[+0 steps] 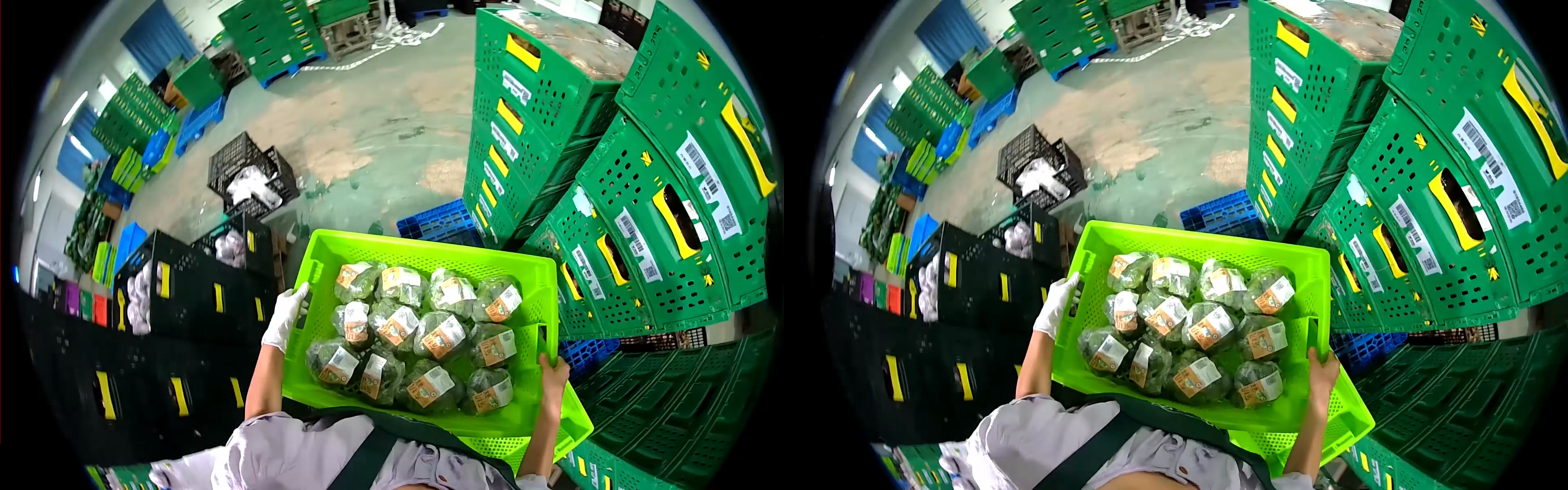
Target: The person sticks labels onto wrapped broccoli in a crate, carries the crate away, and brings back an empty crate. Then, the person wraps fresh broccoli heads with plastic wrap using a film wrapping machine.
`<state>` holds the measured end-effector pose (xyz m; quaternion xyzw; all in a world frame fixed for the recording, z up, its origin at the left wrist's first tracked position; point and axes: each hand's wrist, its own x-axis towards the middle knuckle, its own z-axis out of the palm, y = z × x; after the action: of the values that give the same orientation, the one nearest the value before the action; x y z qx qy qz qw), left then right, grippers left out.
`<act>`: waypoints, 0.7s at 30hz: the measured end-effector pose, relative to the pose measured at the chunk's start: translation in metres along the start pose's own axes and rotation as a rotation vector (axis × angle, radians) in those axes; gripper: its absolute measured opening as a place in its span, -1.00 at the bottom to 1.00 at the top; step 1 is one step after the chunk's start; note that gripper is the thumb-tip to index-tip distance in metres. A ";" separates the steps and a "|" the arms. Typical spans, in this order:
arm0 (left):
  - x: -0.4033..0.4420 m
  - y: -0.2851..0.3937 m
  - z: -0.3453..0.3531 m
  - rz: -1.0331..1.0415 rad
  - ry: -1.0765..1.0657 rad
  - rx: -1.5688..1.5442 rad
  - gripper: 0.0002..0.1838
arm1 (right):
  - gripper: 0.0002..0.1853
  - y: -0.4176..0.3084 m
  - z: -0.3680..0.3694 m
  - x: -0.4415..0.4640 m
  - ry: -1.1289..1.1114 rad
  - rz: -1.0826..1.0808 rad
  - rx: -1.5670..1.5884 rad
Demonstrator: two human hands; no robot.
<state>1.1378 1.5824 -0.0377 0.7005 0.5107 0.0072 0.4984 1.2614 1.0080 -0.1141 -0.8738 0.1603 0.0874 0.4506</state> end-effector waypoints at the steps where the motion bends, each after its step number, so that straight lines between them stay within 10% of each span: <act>1: 0.013 0.009 0.000 0.012 -0.006 -0.023 -0.54 | -0.69 -0.015 0.011 0.006 -0.014 0.019 0.037; 10: 0.265 0.050 0.017 0.088 -0.096 -0.022 -0.65 | -0.65 -0.086 0.157 0.081 0.156 0.012 0.113; 21: 0.474 0.159 0.087 0.089 -0.212 0.070 -0.54 | -0.50 -0.043 0.342 0.054 0.186 0.728 0.467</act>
<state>1.5219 1.8677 -0.2055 0.7362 0.4234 -0.0625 0.5242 1.3245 1.2989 -0.2956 -0.6395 0.5127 0.1229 0.5595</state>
